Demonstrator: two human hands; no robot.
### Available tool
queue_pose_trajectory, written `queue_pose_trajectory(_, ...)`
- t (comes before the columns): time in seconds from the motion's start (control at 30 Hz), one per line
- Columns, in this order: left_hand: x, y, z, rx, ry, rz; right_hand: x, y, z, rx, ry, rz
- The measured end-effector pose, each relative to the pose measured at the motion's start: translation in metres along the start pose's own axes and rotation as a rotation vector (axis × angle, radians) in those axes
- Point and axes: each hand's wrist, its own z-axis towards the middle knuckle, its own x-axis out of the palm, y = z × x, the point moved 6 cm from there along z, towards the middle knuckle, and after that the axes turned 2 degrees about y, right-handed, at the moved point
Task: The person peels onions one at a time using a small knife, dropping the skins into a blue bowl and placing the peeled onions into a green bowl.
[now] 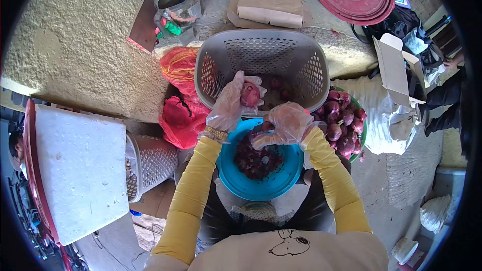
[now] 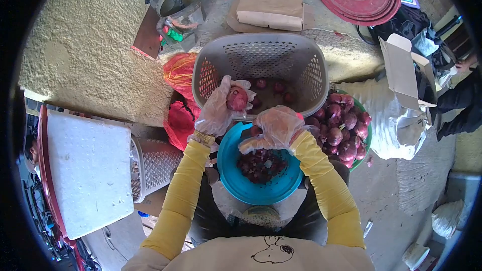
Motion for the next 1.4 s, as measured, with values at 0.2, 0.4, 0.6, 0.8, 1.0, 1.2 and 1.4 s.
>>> queue_pose_trajectory(0.2,0.002,-0.001,0.000,0.048,0.004,-0.119,0.007,-0.005,0.004,0.036,0.043,0.092)
queue_pose_trajectory(0.4,0.000,0.003,0.001,0.042,-0.004,-0.131,-0.011,-0.008,0.002,0.076,-0.017,0.123)
queue_pose_trajectory(0.6,0.010,0.014,0.003,0.014,0.028,-0.240,-0.021,-0.034,-0.002,0.172,-0.515,0.066)
queue_pose_trajectory(0.8,0.025,0.021,0.000,-0.050,0.180,-0.339,-0.027,-0.036,-0.006,0.256,-0.481,0.171)
queue_pose_trajectory(1.0,0.025,0.015,-0.003,-0.062,0.180,-0.201,-0.039,-0.022,-0.007,0.225,-0.353,0.320)
queue_pose_trajectory(1.2,0.026,0.013,-0.004,-0.081,0.156,-0.120,-0.043,-0.019,-0.008,0.222,-0.353,0.317)
queue_pose_trajectory(1.4,0.029,0.010,-0.005,-0.080,0.175,-0.122,-0.035,-0.023,-0.002,0.278,-0.281,0.214)
